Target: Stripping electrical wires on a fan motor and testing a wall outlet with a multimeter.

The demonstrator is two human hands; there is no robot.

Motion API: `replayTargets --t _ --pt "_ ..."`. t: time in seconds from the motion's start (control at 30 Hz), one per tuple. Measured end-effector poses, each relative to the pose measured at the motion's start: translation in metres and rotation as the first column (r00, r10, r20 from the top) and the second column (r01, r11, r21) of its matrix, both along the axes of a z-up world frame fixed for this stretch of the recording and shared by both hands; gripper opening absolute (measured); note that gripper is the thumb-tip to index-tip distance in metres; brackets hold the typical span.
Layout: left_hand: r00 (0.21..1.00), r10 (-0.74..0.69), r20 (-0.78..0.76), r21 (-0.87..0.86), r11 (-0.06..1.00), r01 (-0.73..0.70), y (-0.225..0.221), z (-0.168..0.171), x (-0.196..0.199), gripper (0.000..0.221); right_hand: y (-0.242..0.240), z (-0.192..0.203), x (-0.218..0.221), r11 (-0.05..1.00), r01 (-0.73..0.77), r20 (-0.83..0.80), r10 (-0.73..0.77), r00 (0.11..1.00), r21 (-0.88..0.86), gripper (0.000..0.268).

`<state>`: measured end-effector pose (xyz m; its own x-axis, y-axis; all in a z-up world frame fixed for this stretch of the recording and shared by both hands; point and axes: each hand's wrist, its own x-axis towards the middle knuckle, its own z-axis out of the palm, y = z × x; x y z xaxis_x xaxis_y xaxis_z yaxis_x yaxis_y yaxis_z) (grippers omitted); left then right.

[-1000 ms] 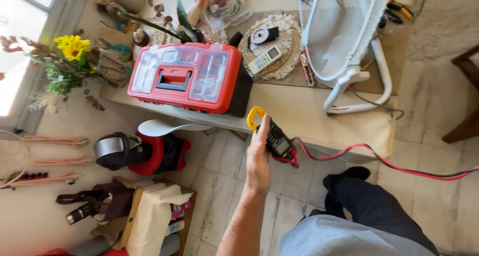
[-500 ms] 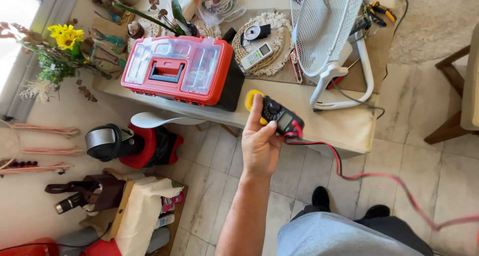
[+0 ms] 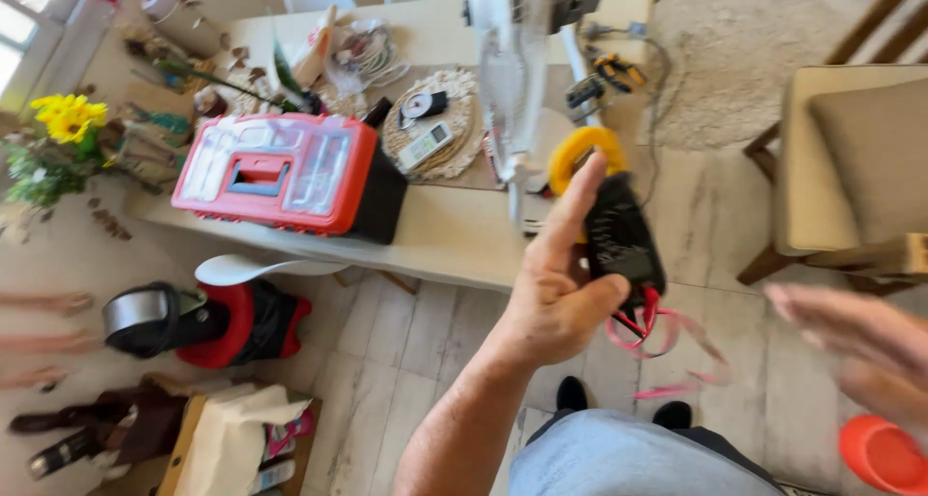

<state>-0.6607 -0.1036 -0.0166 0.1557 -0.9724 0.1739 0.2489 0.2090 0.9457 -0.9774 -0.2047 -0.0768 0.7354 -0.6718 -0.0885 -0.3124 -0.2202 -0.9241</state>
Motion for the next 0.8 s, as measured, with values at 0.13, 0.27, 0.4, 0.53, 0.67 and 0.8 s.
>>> replayTargets --t 0.13,0.27,0.4,0.53,0.67,0.8 --pt "0.962 -0.171 0.213 0.067 0.985 0.161 -0.03 0.021 -0.043 0.109 -0.009 0.078 0.076 0.958 0.261 -0.186 -0.238 0.953 0.114 0.06" --pt "0.969 -0.03 0.247 0.041 0.999 0.021 -0.051 0.016 -0.066 0.109 -0.027 0.073 0.086 0.951 0.303 -0.065 -0.299 0.952 0.068 0.034" --pt "0.914 0.109 0.39 0.12 0.978 -0.168 -0.057 0.029 -0.067 0.099 -0.036 0.096 0.091 0.9 0.389 0.021 -0.401 0.916 0.198 0.015" --pt "0.856 0.081 0.511 0.129 0.977 -0.17 -0.06 0.028 -0.071 0.071 -0.049 0.111 0.094 0.909 0.416 0.126 -0.416 0.901 0.025 0.023" --pt "0.798 0.257 0.545 -0.076 0.963 -0.259 -0.062 0.014 -0.086 0.024 -0.057 0.123 0.106 0.919 0.355 0.48 -0.392 0.785 0.17 0.028" --pt "0.727 0.402 0.557 -0.249 0.916 -0.315 -0.065 0.001 -0.109 0.022 -0.06 0.145 0.112 0.869 0.344 0.569 -0.493 0.658 0.355 0.029"
